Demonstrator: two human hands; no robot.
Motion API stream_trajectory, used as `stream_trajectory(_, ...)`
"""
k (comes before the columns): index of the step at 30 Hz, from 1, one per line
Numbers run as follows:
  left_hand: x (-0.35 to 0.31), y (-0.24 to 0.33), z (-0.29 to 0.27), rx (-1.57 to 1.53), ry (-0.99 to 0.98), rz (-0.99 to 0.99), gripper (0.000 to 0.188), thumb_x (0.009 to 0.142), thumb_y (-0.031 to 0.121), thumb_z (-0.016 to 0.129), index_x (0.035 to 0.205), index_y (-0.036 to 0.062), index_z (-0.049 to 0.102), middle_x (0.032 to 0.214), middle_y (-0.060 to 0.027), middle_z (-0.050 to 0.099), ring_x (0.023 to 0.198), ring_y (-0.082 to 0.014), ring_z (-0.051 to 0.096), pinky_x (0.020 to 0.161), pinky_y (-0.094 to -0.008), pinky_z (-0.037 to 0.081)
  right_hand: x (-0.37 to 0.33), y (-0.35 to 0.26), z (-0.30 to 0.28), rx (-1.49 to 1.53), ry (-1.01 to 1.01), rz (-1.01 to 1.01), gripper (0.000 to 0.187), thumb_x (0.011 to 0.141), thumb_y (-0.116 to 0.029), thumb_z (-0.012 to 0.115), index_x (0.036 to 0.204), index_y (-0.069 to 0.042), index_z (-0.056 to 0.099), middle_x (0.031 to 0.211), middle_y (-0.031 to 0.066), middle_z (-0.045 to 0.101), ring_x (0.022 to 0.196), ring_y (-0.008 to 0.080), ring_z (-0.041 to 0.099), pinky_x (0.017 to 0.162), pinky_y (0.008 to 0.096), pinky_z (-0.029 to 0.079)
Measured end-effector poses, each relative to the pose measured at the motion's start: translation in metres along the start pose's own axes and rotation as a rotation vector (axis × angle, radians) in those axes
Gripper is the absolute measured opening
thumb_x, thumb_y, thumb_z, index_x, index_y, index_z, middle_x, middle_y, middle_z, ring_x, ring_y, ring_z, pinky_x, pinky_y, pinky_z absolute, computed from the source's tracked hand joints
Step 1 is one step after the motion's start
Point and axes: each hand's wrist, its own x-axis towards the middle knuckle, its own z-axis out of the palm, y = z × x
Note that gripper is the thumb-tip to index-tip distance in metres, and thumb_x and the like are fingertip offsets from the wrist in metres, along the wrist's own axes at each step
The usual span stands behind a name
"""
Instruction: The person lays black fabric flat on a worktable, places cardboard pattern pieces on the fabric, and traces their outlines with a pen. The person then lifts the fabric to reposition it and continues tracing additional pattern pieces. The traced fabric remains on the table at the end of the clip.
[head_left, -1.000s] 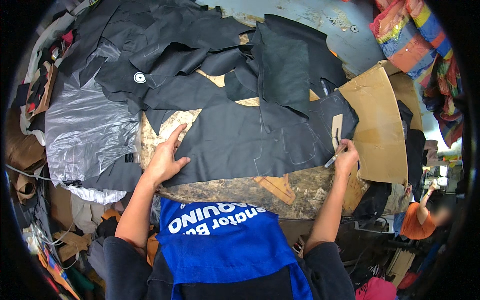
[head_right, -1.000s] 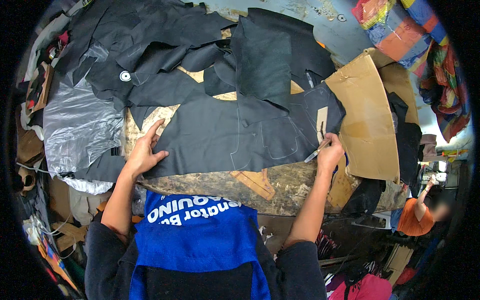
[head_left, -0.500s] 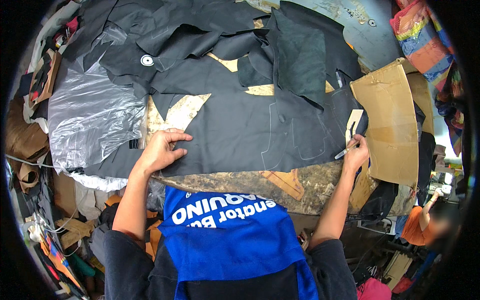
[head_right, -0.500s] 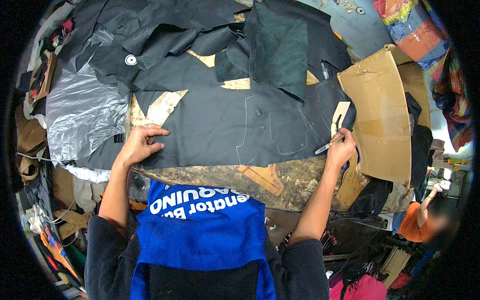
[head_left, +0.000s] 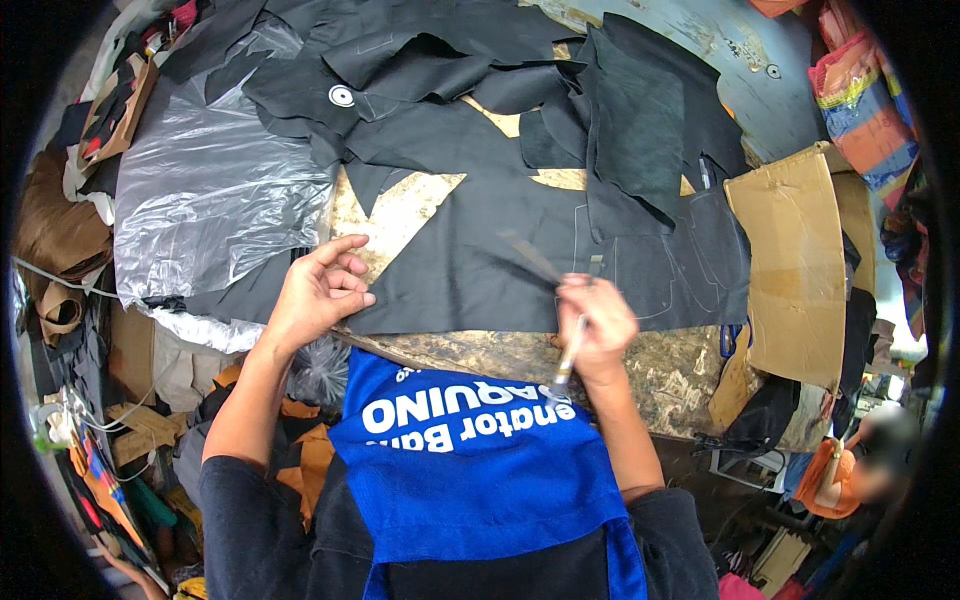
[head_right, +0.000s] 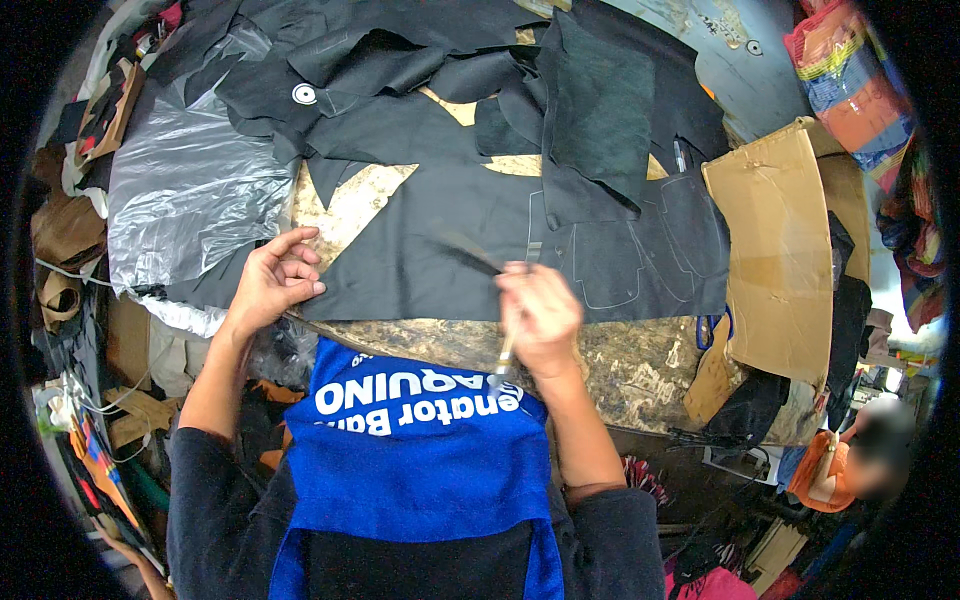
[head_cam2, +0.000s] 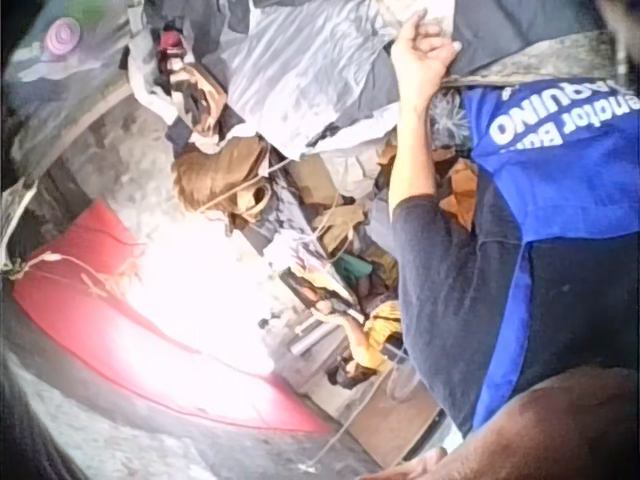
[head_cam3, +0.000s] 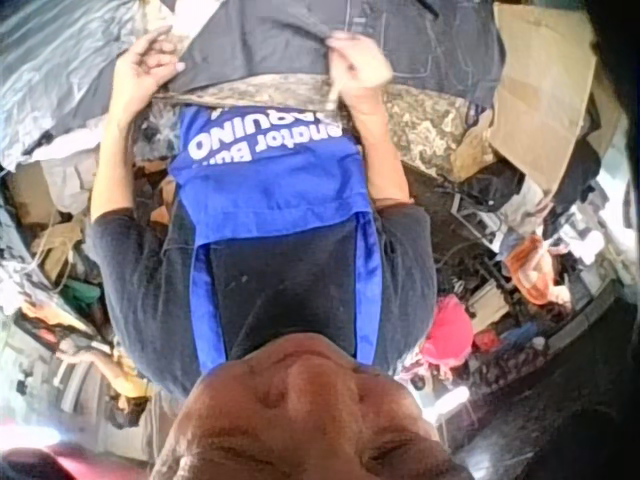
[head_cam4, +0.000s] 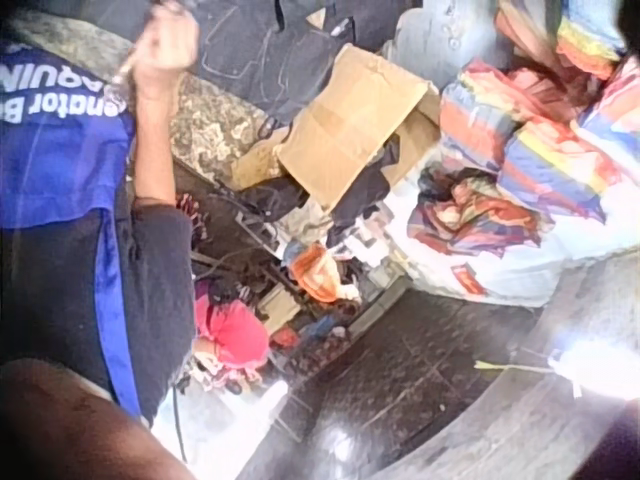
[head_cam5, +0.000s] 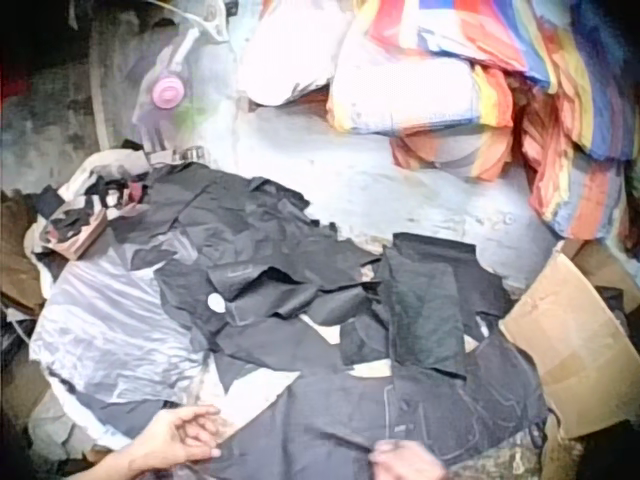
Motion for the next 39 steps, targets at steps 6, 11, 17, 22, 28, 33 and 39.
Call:
stream_trajectory(6,-0.007,-0.015,0.014,0.492,0.282,0.172,0.043,0.071,-0.009,0.066,0.113,-0.0011,0.059,0.096,-0.0121,0.058,0.078,-0.0167,0.063,0.073,-0.0256,0.054,0.003,-0.035,0.046,0.242,-0.416,-0.147,0.022,0.066,-0.012,0.075,0.085,-0.006,0.066,0.089,0.0080,0.067,0.099,0.0328,0.060,0.082,0.0431,0.049)
stream_trajectory(11,-0.044,-0.012,0.071,0.727,-0.012,0.561,0.032,0.078,0.012,0.069,0.107,0.0011,0.062,0.110,-0.0175,0.060,0.100,-0.0326,0.058,0.088,-0.0390,0.047,-0.018,-0.023,0.036,0.381,-0.184,0.202,0.029,0.063,-0.005,0.078,0.090,-0.003,0.067,0.093,0.0130,0.069,0.101,0.0328,0.061,0.091,0.0402,0.047)
stream_trajectory(17,-0.037,-0.014,0.100,1.043,-0.409,0.286,0.071,0.089,0.051,0.047,0.137,-0.0010,0.036,0.148,-0.0209,0.022,0.140,-0.0343,0.014,0.109,-0.0592,0.006,-0.032,0.000,0.014,0.626,0.206,0.677,0.018,0.093,-0.005,0.052,0.106,0.003,0.061,0.100,0.0135,0.066,0.088,0.0184,0.065,0.080,0.0273,0.050)
stream_trajectory(22,-0.035,-0.018,0.099,1.031,-0.366,0.157,0.084,0.090,0.062,0.031,0.140,-0.0063,0.026,0.151,-0.0203,0.017,0.142,-0.0315,0.007,0.109,-0.0593,-0.003,-0.035,0.006,0.009,0.665,0.270,0.753,0.027,0.095,-0.015,0.053,0.114,0.004,0.058,0.096,0.0146,0.064,0.079,0.0179,0.064,0.071,0.0265,0.052)
stream_trajectory(28,-0.033,-0.021,0.104,1.000,-0.338,0.162,0.085,0.091,0.062,0.029,0.141,-0.0065,0.023,0.151,-0.0206,0.014,0.142,-0.0314,0.006,0.109,-0.0590,-0.005,-0.018,-0.004,0.019,0.725,0.150,0.763,0.020,0.092,-0.010,0.057,0.104,0.004,0.062,0.086,0.0079,0.058,0.069,0.0112,0.058,0.059,0.0221,0.048)
stream_trajectory(33,-0.032,-0.021,0.105,1.040,-0.349,0.173,0.080,0.092,0.057,0.033,0.143,-0.0037,0.020,0.151,-0.0196,0.015,0.142,-0.0306,0.004,0.109,-0.0594,-0.003,0.004,-0.029,0.040,0.893,-0.020,0.755,0.019,0.086,-0.004,0.064,0.102,0.003,0.058,0.088,0.0098,0.064,0.076,0.0140,0.064,0.066,0.0249,0.054)
stream_trajectory(39,-0.032,-0.024,0.101,0.974,-0.400,0.223,0.081,0.091,0.059,0.032,0.141,-0.0040,0.025,0.148,-0.0237,0.019,0.141,-0.0356,0.009,0.107,-0.0623,-0.006,0.025,-0.064,0.077,0.875,-0.494,0.587,0.006,0.084,0.000,0.064,0.090,0.002,0.063,0.091,0.0054,0.062,0.078,0.0110,0.062,0.068,0.0226,0.051)
